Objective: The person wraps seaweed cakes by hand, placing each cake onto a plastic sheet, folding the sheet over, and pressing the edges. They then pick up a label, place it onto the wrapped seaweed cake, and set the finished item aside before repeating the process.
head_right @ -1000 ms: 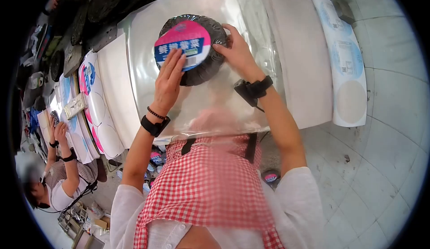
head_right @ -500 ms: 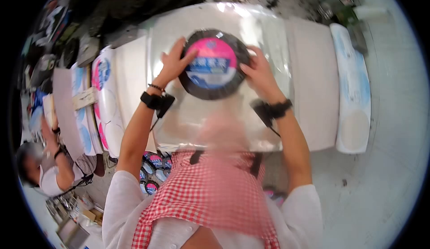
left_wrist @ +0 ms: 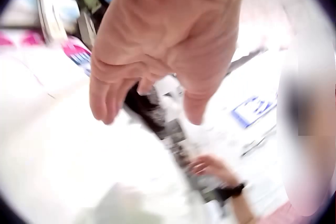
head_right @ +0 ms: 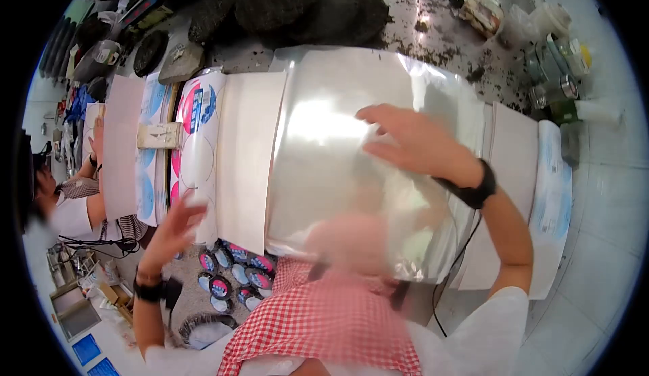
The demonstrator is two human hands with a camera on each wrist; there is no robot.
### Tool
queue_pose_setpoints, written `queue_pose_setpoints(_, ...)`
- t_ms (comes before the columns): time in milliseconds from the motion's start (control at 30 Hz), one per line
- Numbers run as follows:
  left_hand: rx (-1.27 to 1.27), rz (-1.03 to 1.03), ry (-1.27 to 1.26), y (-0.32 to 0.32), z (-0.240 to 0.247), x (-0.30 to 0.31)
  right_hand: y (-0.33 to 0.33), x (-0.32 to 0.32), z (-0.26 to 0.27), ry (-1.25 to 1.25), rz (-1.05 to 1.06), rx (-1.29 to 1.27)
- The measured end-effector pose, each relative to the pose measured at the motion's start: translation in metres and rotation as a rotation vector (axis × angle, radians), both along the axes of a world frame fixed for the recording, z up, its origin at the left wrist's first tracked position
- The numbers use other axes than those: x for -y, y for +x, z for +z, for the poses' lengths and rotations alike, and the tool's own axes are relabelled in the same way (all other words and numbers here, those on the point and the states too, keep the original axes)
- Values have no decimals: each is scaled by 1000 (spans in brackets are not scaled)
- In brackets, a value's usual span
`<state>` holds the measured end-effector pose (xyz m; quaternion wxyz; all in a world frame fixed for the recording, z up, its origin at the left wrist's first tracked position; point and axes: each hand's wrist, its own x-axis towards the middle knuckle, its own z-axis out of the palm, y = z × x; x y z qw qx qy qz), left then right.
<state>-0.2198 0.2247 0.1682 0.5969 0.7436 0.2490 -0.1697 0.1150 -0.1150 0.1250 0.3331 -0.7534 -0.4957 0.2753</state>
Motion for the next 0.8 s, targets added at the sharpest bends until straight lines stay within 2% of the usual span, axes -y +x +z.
queue_pose_setpoints(67, 112, 237, -36, 104, -32, 8, 1, -19, -12, 19, 49, 23)
queue_pose_setpoints(100, 161, 282, -66, 157, -55, 0, -2, -26, -16, 17, 72, 24)
queue_pose_setpoints(200, 239, 447, -217, 322, -151, -55, -6, -20, -44, 69, 80, 68)
queue_pose_setpoints(267, 191, 939, -221, 386, -158, -44, -5, -7, -52, 69, 47, 76)
queue_pose_setpoints(333, 274, 1225, -288, 417, -167, -46, -9, 14, -56, 10, -19, 27)
queue_pose_setpoints(400, 359, 1119, -335, 421, -180, -66, -11, 29, -54, -72, -91, -71)
queue_pose_setpoints(433, 371, 1089, -466, 428, -199, -92, -11, 37, -60, -72, -131, -134)
queue_pose_setpoints(533, 559, 1041, -731, 413, -196, -100, -18, 41, -56, -53, -284, -202)
queue_pose_setpoints(600, 562, 844, -819, 387, -183, -97, -23, 43, -50, 5, -364, -186)
queue_pose_setpoints(633, 636, 660, -825, 353, -135, -51, -25, 43, -49, 55, -390, -168)
queue_pose_setpoints(667, 629, 518, -806, 323, -106, -18, -30, 42, -48, 140, -454, -202)
queue_pose_setpoints(700, 578, 474, -764, 297, -90, 12, -34, 39, -49, 223, -521, -230)
queue_pose_setpoints(767, 500, 368, -668, 240, -90, 71, -44, 34, -60, 387, -749, -631)
queue_pose_setpoints(800, 493, 301, -614, 217, -95, 97, -55, 37, -66, 577, -739, -945)
